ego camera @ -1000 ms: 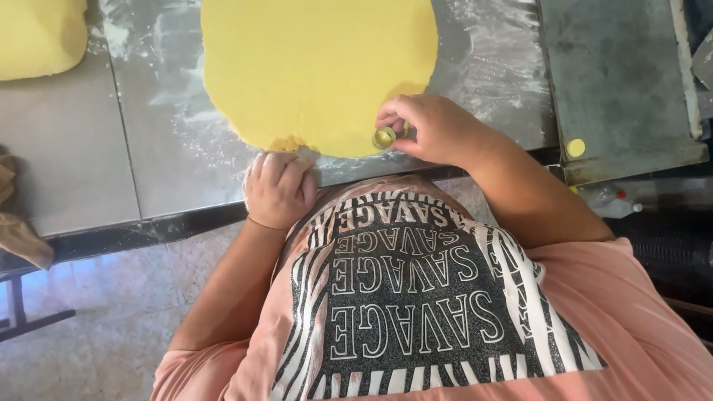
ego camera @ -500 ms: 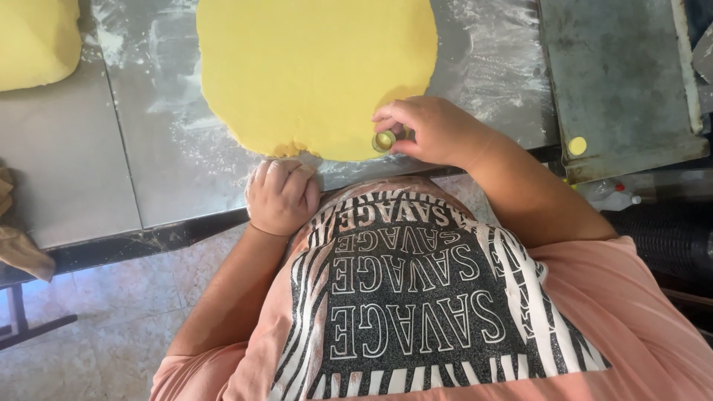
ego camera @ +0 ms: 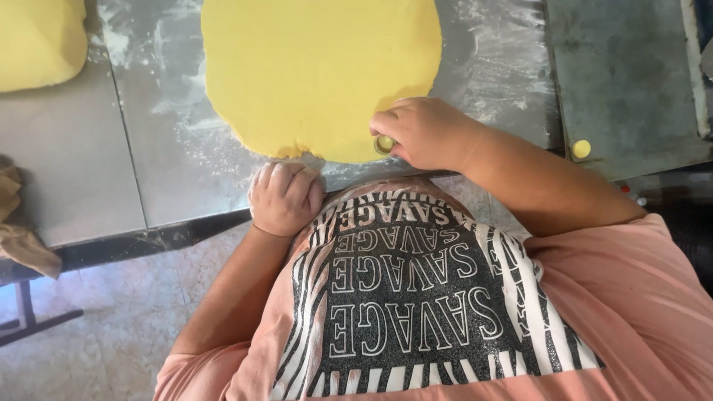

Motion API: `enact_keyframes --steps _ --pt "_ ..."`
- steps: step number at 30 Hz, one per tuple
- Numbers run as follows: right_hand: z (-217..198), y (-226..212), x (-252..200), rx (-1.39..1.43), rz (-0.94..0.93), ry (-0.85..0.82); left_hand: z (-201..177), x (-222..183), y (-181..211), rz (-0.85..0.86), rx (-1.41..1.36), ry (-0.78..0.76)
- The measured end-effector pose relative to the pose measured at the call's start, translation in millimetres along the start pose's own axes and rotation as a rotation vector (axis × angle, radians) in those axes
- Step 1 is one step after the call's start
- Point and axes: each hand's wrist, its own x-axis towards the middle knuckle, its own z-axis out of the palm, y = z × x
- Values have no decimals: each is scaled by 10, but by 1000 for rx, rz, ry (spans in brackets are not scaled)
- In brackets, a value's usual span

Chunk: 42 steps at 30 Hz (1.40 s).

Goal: Rolling out dough with a rolling pin and using a circular cutter to punch out small shapes for baking.

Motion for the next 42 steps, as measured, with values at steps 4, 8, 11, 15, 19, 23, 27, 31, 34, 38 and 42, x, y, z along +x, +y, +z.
enact_keyframes --steps 4,8,11,15,19,23,27,31,34,38,42 --pt "1 104 -47 300 36 76 30 7 -3 10 6 53" --pt "-127 133 -273 564 87 215 30 -19 -20 14 -7 48" --pt "-189 341 -560 686 141 379 8 -7 -23 29 -4 65" --pt "-129 815 -1202 705 372 477 -148 114 47 53 58 -94" --pt "24 1322 -2046 354 475 696 -30 77 -21 114 95 -32" --pt "136 1505 -2492 176 664 636 -99 154 70 62 60 -74" --pt "167 1488 -2589 228 842 471 -110 176 81 53 59 -82" --pt "176 1444 -2657 211 911 387 -91 146 75 51 79 -76" --pt "208 1457 -2663 202 860 392 -90 148 76 52 87 -80" --pt "245 1506 -2670 153 815 372 -82 137 76 56 103 -74" --pt "202 1477 -2634 213 899 304 -89 139 85 33 106 -84"
